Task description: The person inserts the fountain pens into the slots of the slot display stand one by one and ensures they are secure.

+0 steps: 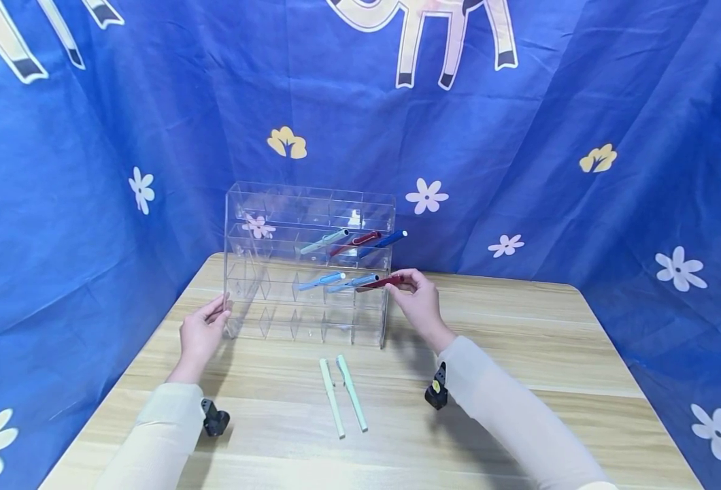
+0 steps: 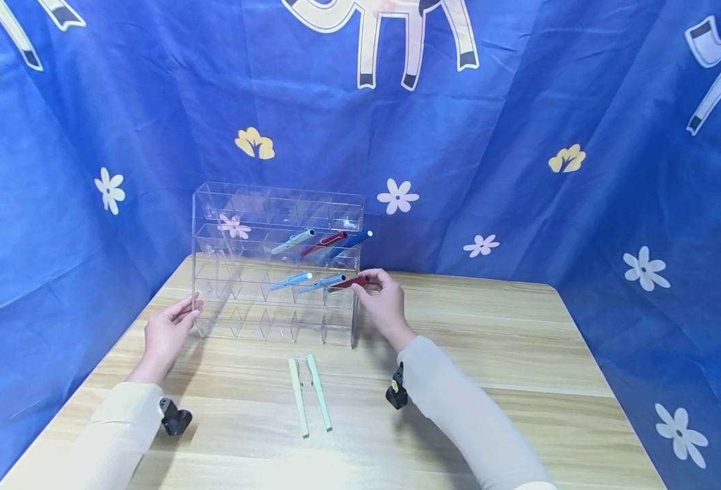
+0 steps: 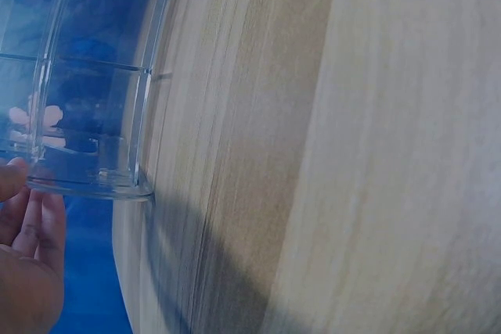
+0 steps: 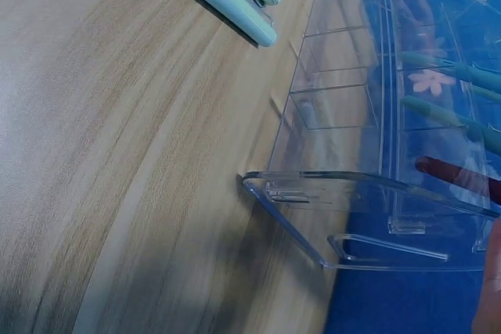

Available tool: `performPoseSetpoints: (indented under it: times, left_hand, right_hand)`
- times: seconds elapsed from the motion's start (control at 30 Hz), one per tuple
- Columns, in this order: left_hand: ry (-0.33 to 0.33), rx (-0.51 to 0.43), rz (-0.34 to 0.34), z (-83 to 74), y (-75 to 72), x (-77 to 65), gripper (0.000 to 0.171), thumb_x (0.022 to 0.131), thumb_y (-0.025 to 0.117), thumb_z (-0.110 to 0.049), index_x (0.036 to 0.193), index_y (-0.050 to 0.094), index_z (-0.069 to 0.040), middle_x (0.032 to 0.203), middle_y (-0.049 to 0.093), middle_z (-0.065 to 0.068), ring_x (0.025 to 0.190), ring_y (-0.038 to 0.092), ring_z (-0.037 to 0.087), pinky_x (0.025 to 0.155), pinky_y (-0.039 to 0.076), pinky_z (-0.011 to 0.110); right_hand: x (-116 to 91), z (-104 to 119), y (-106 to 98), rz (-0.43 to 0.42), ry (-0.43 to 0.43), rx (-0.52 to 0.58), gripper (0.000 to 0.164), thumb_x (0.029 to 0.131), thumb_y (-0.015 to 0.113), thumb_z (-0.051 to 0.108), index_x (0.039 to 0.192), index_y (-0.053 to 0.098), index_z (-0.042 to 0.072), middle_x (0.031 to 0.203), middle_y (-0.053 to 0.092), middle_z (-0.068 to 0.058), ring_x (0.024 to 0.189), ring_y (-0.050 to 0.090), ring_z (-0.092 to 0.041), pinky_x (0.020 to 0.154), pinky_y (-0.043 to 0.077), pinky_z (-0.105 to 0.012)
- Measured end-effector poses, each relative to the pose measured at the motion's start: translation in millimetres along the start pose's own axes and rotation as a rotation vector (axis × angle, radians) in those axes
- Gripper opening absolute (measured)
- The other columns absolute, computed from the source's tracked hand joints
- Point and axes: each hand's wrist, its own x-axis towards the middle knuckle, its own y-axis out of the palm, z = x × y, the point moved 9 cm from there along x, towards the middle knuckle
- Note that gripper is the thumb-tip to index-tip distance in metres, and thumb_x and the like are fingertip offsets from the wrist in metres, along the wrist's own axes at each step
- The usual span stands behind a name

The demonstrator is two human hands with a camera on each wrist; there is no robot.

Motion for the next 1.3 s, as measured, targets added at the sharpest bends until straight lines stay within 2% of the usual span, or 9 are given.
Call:
performPoseSetpoints:
  times: [0.17,0.53,0.6,0.77,0.87,0.93,1.07,1.3]
  left_hand:
    - [-0.003,0.022,-0.003,-0.3,-0.6,0.3,0.034,0.091,0.064,-0.004,0.125,0.061,-0.004,0.109,0.066,0.018,0.08,0.058,-0.008,0.066,0.043,-0.001]
    - [-0.009,0.002,-0.004,-0.5,-0.4,0.0,0.035,0.09,0.063,-0.002,0.125,0.061,-0.003,0.109,0.066,0.019,0.078,0.054,-0.014,0.067,0.043,0.0]
    - [-0.012,0.003,0.0,-0.6,-0.2,-0.1,0.035,0.091,0.063,-0.002,0.125,0.061,-0.003,0.11,0.065,0.019,0.079,0.055,-0.011,0.067,0.043,0.0]
    - [-0.013,0.013,0.001,-1.2,-0.1,-0.3,0.035,0.091,0.062,-0.002,0.126,0.06,-0.004,0.11,0.066,0.018,0.087,0.066,0.008,0.068,0.044,0.0]
    - [-0.012,0.01,0.001,-1.4,-0.2,-0.4,0.034,0.092,0.062,-0.003,0.126,0.06,-0.004,0.109,0.066,0.017,0.089,0.067,0.014,0.068,0.044,0.0]
    - [-0.011,0.004,0.003,-1.3,-0.1,-0.4,0.034,0.092,0.062,-0.004,0.126,0.06,-0.004,0.11,0.066,0.017,0.088,0.067,0.01,0.068,0.044,0.0]
    - [-0.015,-0.012,0.004,-0.9,-0.3,-0.7,0.035,0.092,0.062,-0.004,0.126,0.06,-0.004,0.11,0.065,0.018,0.082,0.061,-0.005,0.068,0.044,0.0]
    - [-0.013,-0.038,0.005,-1.2,0.1,-1.3,0.036,0.091,0.063,-0.002,0.126,0.06,-0.003,0.11,0.065,0.018,0.075,0.051,-0.018,0.068,0.045,0.001]
  right_hand:
    - [0.4,-2.2,1.0,0.003,0.012,-0.051,0.02,0.081,0.074,0.001,0.099,0.065,-0.002,0.093,0.069,-0.014,0.084,0.067,-0.024,0.068,0.054,-0.018]
    - [3.5,-6.2,4.8,0.026,0.06,-0.1,0.022,0.082,0.074,0.003,0.103,0.066,0.002,0.095,0.069,-0.012,0.085,0.066,-0.023,0.072,0.056,-0.025]
    - [4.0,-6.6,5.4,0.032,0.063,-0.102,0.022,0.082,0.074,0.003,0.102,0.067,0.002,0.095,0.069,-0.012,0.085,0.066,-0.023,0.072,0.056,-0.026]
    - [3.6,-8.6,4.8,0.039,0.069,-0.094,0.025,0.082,0.075,0.005,0.105,0.066,0.003,0.095,0.069,-0.012,0.086,0.067,-0.024,0.07,0.055,-0.024]
    - [1.8,-9.7,3.3,0.035,0.082,-0.075,0.031,0.081,0.076,0.007,0.109,0.064,0.003,0.098,0.069,-0.012,0.088,0.067,-0.023,0.069,0.054,-0.022]
    - [0.8,-9.0,1.4,0.02,0.082,-0.062,0.033,0.081,0.077,0.009,0.11,0.063,0.003,0.099,0.068,-0.011,0.088,0.066,-0.023,0.068,0.054,-0.021]
    - [0.7,-4.8,-2.2,-0.026,0.048,-0.064,0.031,0.081,0.078,0.013,0.105,0.063,0.002,0.096,0.067,-0.011,0.083,0.065,-0.022,0.067,0.053,-0.02]
    - [1.4,0.2,-3.5,-0.058,0.014,-0.074,0.022,0.081,0.075,0.004,0.101,0.065,0.0,0.093,0.068,-0.012,0.081,0.065,-0.023,0.065,0.053,-0.018]
